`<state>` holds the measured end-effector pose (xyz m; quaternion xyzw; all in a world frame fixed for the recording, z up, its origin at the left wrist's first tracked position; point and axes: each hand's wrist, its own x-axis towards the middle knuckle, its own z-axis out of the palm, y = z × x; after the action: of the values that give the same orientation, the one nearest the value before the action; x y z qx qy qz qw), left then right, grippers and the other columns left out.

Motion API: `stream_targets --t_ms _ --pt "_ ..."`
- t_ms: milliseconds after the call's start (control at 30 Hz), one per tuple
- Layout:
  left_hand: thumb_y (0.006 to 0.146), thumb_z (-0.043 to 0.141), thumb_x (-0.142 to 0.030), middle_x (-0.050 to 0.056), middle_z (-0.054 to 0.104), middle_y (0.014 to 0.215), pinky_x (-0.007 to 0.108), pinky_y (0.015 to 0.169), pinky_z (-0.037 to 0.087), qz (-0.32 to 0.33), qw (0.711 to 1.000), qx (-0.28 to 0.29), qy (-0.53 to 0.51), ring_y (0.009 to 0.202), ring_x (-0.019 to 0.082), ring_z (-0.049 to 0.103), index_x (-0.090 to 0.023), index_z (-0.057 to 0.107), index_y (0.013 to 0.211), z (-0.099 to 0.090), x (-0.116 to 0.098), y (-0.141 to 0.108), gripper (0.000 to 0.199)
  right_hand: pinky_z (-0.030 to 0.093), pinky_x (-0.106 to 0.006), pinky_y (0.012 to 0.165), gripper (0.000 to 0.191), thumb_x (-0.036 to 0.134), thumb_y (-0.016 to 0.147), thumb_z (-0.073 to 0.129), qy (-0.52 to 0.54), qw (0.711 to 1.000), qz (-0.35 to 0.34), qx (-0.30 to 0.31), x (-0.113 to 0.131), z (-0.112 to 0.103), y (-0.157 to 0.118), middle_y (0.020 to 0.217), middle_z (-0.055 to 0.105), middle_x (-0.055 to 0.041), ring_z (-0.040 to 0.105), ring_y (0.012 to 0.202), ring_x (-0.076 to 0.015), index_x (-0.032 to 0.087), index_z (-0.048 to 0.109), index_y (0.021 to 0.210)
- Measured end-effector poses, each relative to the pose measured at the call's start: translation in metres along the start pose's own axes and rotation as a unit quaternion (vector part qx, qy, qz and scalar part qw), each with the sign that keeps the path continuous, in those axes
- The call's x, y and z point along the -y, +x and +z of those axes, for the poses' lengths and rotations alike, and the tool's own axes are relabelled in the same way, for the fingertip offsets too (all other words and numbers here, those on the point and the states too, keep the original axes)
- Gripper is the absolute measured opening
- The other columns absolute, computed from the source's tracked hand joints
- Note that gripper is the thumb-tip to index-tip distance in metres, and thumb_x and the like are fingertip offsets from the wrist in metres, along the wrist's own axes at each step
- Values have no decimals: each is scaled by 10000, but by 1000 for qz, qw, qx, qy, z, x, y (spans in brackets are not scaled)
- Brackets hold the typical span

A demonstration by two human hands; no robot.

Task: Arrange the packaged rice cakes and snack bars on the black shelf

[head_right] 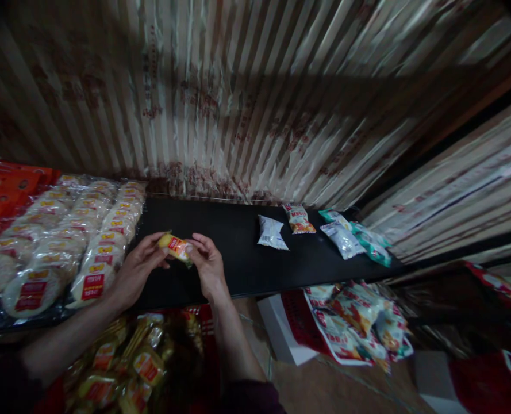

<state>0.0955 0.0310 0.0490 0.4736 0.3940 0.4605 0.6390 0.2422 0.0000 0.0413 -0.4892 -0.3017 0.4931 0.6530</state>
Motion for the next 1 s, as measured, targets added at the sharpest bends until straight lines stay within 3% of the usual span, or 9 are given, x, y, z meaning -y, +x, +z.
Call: stream_targets --t_ms 100,167,367,533,633,867,1000 --pt "742 640 -388 -30 609 716 192 503 408 1 1000 -17 18 543 68 518 -169 574 898 0 2 1 276 514 -303 735 436 333 612 800 1 1000 -18 -24 -1 -1 2 931 720 -36 654 791 -164 210 620 989" --pt "731 647 -352 -52 573 671 185 500 401 -2 999 -40 19 501 46 481 -165 558 830 2 3 1 230 511 -301 755 427 333 618 799 1 998 -34 -45 -3 0 4 938 718 -34 649 810 -158 211 628 990" --pt "665 695 -302 -38 614 842 322 790 535 -42 992 -78 -90 790 133 639 -204 497 1127 14 5 -5 512 500 -279 819 432 361 614 802 61 995 -34 -67 -4 6 5 993 690 -20 629 903 -145 219 644 990" --pt "654 721 -381 19 652 888 370 880 521 -69 984 -74 -148 882 171 647 -142 548 898 20 10 -9 383 510 -251 753 416 341 649 779 45 999 -9 -25 0 9 -3 961 688 -11 632 849 -138 221 633 1020" --pt "662 722 -380 16 665 852 376 842 536 -83 983 -67 -152 828 170 662 -147 536 888 19 12 -11 375 506 -249 749 414 318 666 768 15 999 -36 -4 -4 11 -5 903 696 -2 631 790 -130 218 611 1036" --pt "670 713 -381 6 645 786 275 650 536 -72 995 -23 -61 694 132 623 -153 530 781 20 16 -15 313 447 -207 539 336 406 670 751 -4 995 -67 -80 -16 7 -3 654 592 63 529 549 -82 206 530 825" --pt "694 691 -371 -10 624 753 248 610 511 -57 997 -28 -36 649 112 593 -160 529 760 20 16 -15 274 431 -200 549 277 439 754 671 -68 992 -91 -55 -14 8 -7 649 549 52 496 561 -77 191 549 759"
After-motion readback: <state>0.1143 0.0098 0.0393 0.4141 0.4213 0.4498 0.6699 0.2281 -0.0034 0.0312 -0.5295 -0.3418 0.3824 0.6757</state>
